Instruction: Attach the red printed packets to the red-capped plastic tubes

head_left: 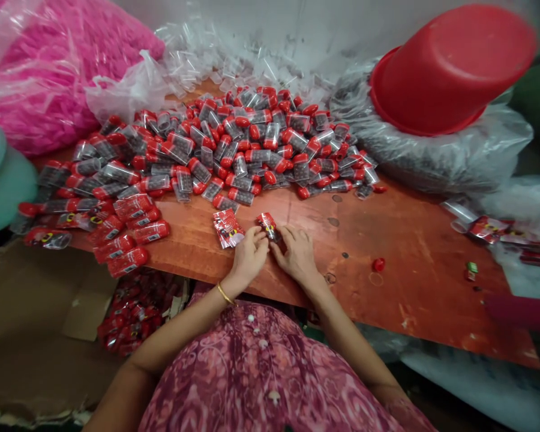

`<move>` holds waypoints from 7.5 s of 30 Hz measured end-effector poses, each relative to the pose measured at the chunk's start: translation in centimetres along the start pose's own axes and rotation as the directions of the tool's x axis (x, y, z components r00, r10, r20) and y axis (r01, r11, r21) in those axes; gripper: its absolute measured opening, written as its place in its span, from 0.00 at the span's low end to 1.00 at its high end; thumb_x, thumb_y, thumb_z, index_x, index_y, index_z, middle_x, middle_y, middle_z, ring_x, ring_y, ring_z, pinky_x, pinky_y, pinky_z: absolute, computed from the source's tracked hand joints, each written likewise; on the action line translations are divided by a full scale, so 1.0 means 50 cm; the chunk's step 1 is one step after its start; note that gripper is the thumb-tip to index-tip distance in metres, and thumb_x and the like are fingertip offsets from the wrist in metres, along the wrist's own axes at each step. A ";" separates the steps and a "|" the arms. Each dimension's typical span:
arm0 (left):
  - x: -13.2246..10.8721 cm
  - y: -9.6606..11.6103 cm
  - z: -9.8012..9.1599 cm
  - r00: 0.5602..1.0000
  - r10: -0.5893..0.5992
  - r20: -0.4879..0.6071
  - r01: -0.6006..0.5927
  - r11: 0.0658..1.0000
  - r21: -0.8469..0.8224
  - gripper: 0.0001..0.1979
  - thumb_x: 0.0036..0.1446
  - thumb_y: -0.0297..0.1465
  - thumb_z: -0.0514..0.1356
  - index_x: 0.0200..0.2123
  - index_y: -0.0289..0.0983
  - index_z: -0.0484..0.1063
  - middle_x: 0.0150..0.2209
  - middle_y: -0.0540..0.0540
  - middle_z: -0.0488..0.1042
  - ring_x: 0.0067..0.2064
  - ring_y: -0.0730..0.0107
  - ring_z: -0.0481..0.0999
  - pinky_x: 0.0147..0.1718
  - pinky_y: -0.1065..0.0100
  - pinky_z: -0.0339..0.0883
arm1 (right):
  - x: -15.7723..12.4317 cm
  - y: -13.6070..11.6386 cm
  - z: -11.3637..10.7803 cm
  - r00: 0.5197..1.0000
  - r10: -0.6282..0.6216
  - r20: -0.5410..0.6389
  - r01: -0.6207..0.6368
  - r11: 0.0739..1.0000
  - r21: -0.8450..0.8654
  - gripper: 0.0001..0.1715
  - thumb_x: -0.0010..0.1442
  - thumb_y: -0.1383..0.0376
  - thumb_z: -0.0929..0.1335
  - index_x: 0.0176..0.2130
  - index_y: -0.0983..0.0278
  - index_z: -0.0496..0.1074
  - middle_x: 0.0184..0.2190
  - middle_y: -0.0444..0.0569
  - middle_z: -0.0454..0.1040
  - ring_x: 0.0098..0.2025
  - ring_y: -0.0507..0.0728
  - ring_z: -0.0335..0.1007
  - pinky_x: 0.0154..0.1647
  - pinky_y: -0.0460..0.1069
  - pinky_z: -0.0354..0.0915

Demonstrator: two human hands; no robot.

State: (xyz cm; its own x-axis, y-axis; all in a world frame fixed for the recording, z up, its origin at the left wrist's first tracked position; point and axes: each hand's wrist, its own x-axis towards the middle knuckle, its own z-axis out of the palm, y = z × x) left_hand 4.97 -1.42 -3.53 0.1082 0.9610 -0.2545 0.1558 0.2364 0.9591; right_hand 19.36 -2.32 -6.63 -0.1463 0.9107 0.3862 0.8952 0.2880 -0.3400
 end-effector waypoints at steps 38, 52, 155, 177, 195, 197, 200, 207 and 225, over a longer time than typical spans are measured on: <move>-0.011 0.043 -0.185 0.982 -0.123 -0.141 0.079 0.956 -0.283 0.22 0.43 0.48 0.62 0.31 0.36 0.66 0.24 0.51 0.69 0.27 0.71 0.70 0.29 0.68 0.66 | 0.097 -0.044 -0.024 0.984 -0.165 -0.071 0.177 0.957 0.231 0.12 0.61 0.57 0.64 0.41 0.58 0.74 0.35 0.48 0.78 0.36 0.56 0.72 0.44 0.55 0.65; -0.045 0.044 -0.377 0.668 0.519 -0.534 0.313 0.455 0.834 0.31 0.54 0.37 0.55 0.58 0.27 0.58 0.65 0.26 0.45 0.65 0.34 0.45 0.56 0.35 0.41 | 0.099 0.082 -0.054 0.975 0.161 0.152 -0.070 0.875 -0.478 0.17 0.59 0.59 0.62 0.41 0.69 0.71 0.39 0.59 0.74 0.41 0.64 0.61 0.44 0.57 0.51; 0.004 0.066 -0.089 0.989 -0.022 -0.144 -0.041 0.906 -0.421 0.11 0.40 0.35 0.68 0.26 0.34 0.78 0.25 0.50 0.77 0.27 0.76 0.70 0.31 0.73 0.63 | 0.042 -0.120 -0.145 0.642 0.138 0.754 -0.767 0.126 0.630 0.23 0.43 0.47 0.71 0.22 0.64 0.69 0.12 0.38 0.62 0.12 0.45 0.53 0.12 0.41 0.50; -0.008 0.051 -0.078 0.999 -0.023 -0.023 0.006 0.821 -0.571 0.18 0.36 0.37 0.71 0.31 0.35 0.77 0.31 0.49 0.78 0.32 0.73 0.74 0.36 0.70 0.68 | 0.034 -0.128 -0.105 0.771 0.339 0.539 -0.627 0.255 0.736 0.24 0.50 0.46 0.66 0.27 0.65 0.69 0.15 0.39 0.63 0.14 0.45 0.53 0.14 0.42 0.50; -0.010 0.060 -0.063 0.991 -0.121 0.050 0.120 0.686 -0.718 0.17 0.35 0.39 0.71 0.27 0.34 0.76 0.25 0.50 0.76 0.26 0.78 0.71 0.31 0.74 0.64 | 0.011 -0.161 -0.033 0.925 0.306 0.226 -0.354 0.473 0.807 0.16 0.62 0.53 0.61 0.42 0.62 0.67 0.31 0.45 0.70 0.30 0.51 0.65 0.30 0.46 0.63; -0.009 0.057 -0.060 0.994 -0.100 0.051 0.107 0.709 -0.697 0.17 0.35 0.38 0.71 0.27 0.34 0.76 0.25 0.51 0.76 0.26 0.78 0.71 0.31 0.74 0.64 | 0.011 -0.164 -0.035 0.912 0.318 0.259 -0.383 0.433 0.816 0.17 0.63 0.52 0.59 0.41 0.61 0.66 0.26 0.42 0.67 0.24 0.49 0.62 0.25 0.45 0.61; -0.010 0.052 -0.053 0.997 -0.072 0.030 0.074 0.755 -0.651 0.17 0.36 0.39 0.70 0.28 0.34 0.76 0.26 0.50 0.76 0.28 0.78 0.71 0.32 0.74 0.64 | 0.006 -0.171 -0.030 0.876 0.374 0.304 -0.434 0.338 0.835 0.18 0.64 0.51 0.55 0.38 0.60 0.63 0.20 0.37 0.59 0.16 0.48 0.54 0.17 0.44 0.56; -0.007 0.044 -0.057 0.999 -0.013 -0.029 -0.002 0.884 -0.467 0.17 0.41 0.39 0.67 0.32 0.33 0.74 0.29 0.49 0.76 0.30 0.74 0.71 0.35 0.70 0.64 | 0.036 -0.117 -0.065 0.974 0.218 -0.058 -0.174 0.891 0.420 0.21 0.62 0.56 0.61 0.52 0.63 0.61 0.43 0.54 0.68 0.40 0.57 0.65 0.42 0.55 0.64; 0.011 0.068 -0.084 0.992 -0.014 0.129 0.091 0.785 -0.613 0.17 0.38 0.40 0.70 0.29 0.34 0.76 0.27 0.48 0.76 0.29 0.73 0.72 0.34 0.70 0.65 | 0.046 -0.101 -0.091 0.939 0.212 0.272 -0.345 0.549 0.761 0.19 0.58 0.50 0.64 0.41 0.62 0.67 0.35 0.48 0.70 0.32 0.52 0.67 0.33 0.49 0.65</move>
State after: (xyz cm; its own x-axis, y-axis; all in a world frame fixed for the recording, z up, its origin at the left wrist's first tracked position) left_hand 1.44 0.49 0.11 0.2316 0.9310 -0.2822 -0.4700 0.3610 0.8054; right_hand 16.43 -3.05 -0.11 -0.0622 0.9964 0.0571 0.2218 0.0696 -0.9726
